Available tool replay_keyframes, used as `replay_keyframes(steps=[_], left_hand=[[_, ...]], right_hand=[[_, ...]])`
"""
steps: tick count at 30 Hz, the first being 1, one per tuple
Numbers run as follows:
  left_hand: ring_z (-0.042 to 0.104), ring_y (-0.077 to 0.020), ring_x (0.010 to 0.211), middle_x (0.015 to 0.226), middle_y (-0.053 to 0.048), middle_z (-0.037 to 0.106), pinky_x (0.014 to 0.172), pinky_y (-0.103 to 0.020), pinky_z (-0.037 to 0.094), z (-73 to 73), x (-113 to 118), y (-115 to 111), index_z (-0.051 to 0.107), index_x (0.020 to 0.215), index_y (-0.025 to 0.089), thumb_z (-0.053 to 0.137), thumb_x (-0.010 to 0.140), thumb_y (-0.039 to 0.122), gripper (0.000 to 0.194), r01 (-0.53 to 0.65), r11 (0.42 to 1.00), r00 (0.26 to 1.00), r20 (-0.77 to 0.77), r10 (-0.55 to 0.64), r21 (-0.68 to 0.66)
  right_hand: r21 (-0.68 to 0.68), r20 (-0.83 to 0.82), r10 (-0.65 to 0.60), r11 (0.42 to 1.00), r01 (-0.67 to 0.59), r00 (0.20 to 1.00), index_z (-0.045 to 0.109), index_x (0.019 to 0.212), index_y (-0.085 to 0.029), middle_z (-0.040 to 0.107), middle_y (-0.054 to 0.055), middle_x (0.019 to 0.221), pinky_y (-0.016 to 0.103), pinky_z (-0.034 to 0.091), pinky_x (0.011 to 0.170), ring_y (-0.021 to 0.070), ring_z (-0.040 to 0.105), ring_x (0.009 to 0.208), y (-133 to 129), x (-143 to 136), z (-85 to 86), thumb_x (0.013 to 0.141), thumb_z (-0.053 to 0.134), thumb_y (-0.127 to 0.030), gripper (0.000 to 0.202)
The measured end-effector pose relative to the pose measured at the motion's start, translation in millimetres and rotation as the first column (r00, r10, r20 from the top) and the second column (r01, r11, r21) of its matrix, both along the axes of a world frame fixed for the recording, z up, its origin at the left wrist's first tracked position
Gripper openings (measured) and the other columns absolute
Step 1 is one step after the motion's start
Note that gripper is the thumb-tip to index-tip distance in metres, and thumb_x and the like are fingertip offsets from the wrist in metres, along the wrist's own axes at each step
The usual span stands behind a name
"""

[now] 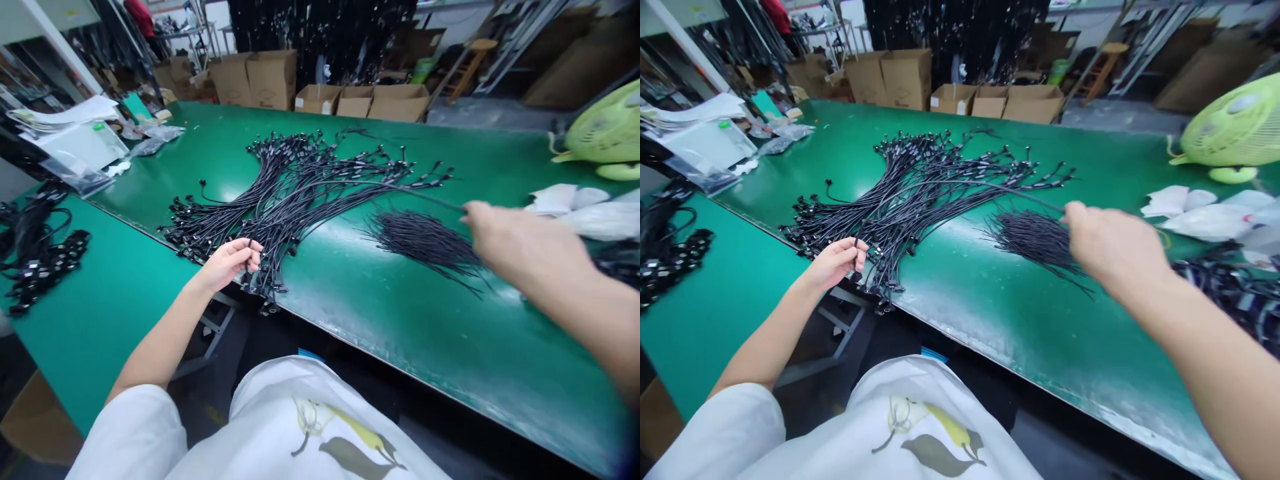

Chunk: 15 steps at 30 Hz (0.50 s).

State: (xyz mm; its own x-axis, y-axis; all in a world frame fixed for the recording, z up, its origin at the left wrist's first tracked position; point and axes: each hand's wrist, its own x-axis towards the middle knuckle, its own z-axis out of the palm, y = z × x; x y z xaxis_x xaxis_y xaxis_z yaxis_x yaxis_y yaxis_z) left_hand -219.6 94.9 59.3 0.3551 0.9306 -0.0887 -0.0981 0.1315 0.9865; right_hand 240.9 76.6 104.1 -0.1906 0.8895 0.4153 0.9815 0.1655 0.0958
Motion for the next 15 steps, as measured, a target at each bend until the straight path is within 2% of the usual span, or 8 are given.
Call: replay_keyframes(steps=[2,3,5,7,9,11,13,15], left_hand=[[0.064,-0.0135,0.067,0.082,-0.006,0.069,0.065,-0.026,0.050,3.5,32,-5,0.066,0.102,0.013,0.066,0.082,0.036,0.030,0.010,0.991,0.995,-0.097,0.003,0.134],[0.065,-0.0152,0.073,0.089,-0.008,0.070,0.068,-0.027,0.051,4.1,50,-8,0.065,0.105,0.014,0.063,0.085,0.037,0.030,0.023,0.976,0.988,-0.154,0.011,0.216],[0.066,-0.0191,0.091,0.105,-0.010,0.069,0.079,-0.030,0.050,2.2,89,-20,0.065,0.109,0.016,0.056,0.090,0.037,0.031,0.115,0.925,0.964,-0.264,-0.016,0.362],[0.063,-0.0198,0.097,0.107,-0.009,0.068,0.087,-0.032,0.047,-2.9,124,-36,0.064,0.112,0.018,0.051,0.093,0.038,0.031,0.302,0.870,0.922,-0.350,-0.164,0.389],[0.061,-0.0164,0.079,0.082,-0.004,0.067,0.080,-0.030,0.047,-8.4,147,-51,0.062,0.114,0.019,0.046,0.095,0.041,0.034,0.486,0.834,0.852,-0.354,-0.386,0.261],[0.048,-0.0114,0.055,0.058,0.004,0.050,0.065,-0.027,0.045,-11.6,153,-59,0.061,0.115,0.017,0.044,0.096,0.044,0.037,0.553,0.828,0.819,-0.236,-0.523,0.088],[0.035,-0.0080,0.048,0.053,0.007,0.037,0.056,-0.024,0.039,-11.6,145,-58,0.062,0.113,0.014,0.049,0.094,0.044,0.038,0.538,0.842,0.837,-0.089,-0.540,-0.044],[0.027,-0.0059,0.046,0.053,0.008,0.032,0.051,-0.021,0.036,-9.0,129,-50,0.066,0.107,0.012,0.056,0.091,0.040,0.034,0.517,0.844,0.855,0.032,-0.518,-0.139]], right_hand=[[-0.169,0.012,-0.013,0.986,0.015,1.000,0.061,0.080,-0.023,0.057,0.010,0.056,0.032,0.034,0.049,0.0228,0.056,0.052,-37,-15,-19.1,0.093,0.036,-0.033,0.030],[-0.269,0.005,0.037,0.962,-0.035,0.999,0.061,0.081,-0.023,0.062,0.009,0.061,0.030,0.032,0.047,0.0214,0.057,0.051,-54,-26,-25.6,0.092,0.040,-0.029,0.024],[-0.429,-0.071,0.224,0.873,-0.232,0.972,0.060,0.081,-0.021,0.068,0.006,0.070,0.026,0.030,0.048,0.0183,0.061,0.057,-84,-55,-28.9,0.091,0.046,-0.023,0.017],[-0.435,-0.159,0.354,0.813,-0.387,0.922,0.060,0.084,-0.020,0.068,0.003,0.076,0.024,0.029,0.050,0.0145,0.062,0.063,-97,-79,-20.4,0.094,0.045,-0.023,0.019],[-0.340,-0.150,0.333,0.867,-0.364,0.931,0.061,0.087,-0.018,0.067,0.003,0.079,0.024,0.026,0.051,0.0133,0.061,0.066,-92,-86,-7.9,0.097,0.044,-0.030,0.023],[-0.232,-0.098,0.208,0.946,-0.226,0.973,0.063,0.089,-0.017,0.066,0.005,0.084,0.024,0.024,0.051,0.0145,0.061,0.071,-77,-70,-1.9,0.096,0.046,-0.042,0.031],[-0.181,-0.074,0.100,0.977,-0.112,0.992,0.064,0.089,-0.016,0.066,0.006,0.087,0.024,0.024,0.051,0.0161,0.061,0.074,-63,-40,-7.8,0.093,0.048,-0.053,0.040],[-0.182,-0.107,0.066,0.980,-0.085,0.992,0.064,0.090,-0.017,0.066,0.006,0.087,0.025,0.028,0.053,0.0171,0.061,0.077,-57,-8,-24.1,0.093,0.048,-0.054,0.040]])
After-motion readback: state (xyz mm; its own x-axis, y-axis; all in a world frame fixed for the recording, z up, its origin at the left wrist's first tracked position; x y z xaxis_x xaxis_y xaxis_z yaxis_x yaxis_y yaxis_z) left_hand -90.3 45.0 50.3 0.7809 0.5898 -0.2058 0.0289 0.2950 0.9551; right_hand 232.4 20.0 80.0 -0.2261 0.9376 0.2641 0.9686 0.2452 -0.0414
